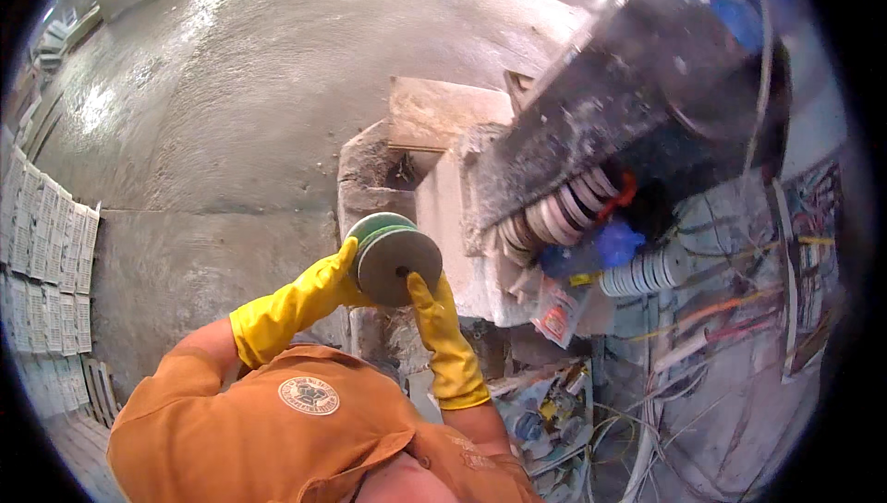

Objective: The person picks up circular grinding discs and rubs them against a rotating grinding wheel to smooth or sharpen their edges. They handle several discs one at a time, rotating them by hand while applying pressure to the wheel, then place them on a nearby surface.

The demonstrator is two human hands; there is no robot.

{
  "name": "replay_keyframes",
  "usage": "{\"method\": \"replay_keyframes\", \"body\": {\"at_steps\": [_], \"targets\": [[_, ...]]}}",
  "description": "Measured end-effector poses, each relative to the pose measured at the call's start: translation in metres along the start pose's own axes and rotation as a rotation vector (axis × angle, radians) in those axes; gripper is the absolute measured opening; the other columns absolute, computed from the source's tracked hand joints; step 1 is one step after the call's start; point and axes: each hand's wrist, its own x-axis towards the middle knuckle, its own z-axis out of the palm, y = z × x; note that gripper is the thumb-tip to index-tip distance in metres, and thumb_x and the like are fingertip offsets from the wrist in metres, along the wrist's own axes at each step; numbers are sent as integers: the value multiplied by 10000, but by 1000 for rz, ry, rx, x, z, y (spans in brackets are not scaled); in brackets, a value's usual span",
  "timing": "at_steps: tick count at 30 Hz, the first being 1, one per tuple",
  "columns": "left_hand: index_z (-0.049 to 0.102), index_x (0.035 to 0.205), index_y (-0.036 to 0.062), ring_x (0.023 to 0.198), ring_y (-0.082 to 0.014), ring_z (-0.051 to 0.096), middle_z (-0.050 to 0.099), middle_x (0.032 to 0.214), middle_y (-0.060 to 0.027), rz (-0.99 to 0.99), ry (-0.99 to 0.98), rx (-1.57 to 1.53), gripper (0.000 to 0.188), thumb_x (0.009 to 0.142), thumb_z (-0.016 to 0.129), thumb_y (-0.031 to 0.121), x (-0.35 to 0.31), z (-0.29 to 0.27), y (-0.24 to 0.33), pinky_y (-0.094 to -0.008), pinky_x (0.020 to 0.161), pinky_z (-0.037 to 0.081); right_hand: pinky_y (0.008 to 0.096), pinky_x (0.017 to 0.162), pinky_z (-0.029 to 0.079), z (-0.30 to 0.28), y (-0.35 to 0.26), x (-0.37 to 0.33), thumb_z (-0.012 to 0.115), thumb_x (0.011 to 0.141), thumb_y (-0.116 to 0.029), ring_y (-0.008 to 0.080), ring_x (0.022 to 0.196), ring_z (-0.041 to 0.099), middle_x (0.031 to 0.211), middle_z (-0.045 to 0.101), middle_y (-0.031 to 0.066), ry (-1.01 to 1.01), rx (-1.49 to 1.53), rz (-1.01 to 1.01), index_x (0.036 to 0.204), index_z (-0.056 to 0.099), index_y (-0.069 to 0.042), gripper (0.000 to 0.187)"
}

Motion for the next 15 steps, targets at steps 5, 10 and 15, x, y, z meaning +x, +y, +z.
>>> {"method": "replay_keyframes", "body": {"at_steps": [5,10,15], "targets": [[387,1520,136,1355,-364,475,469,1506,-163,66,351,-309,783,952,541,652,-9,-98,68,-587,1099,416,364,1063,464,69,66,59,654,999,-119,181,1218,572,1308,630,47,159,188,15,1397,562,-71,412],[407,1480,82,1250,-393,568,508,1439,-191,190,626,-327,814,916,628,627,-23,-247,179,-592,930,563,438,1042,493,136,136,146,660,995,-240,260,1225,576,1366,579,116,195,448,165,1407,529,-47,474],[385,1485,55,1205,-385,603,524,1402,-200,239,795,-262,767,944,658,525,-89,-307,262,-540,886,614,490,1008,504,222,185,213,687,960,-361,304,1219,585,1356,590,118,310,688,536,1409,513,-73,561]]}}
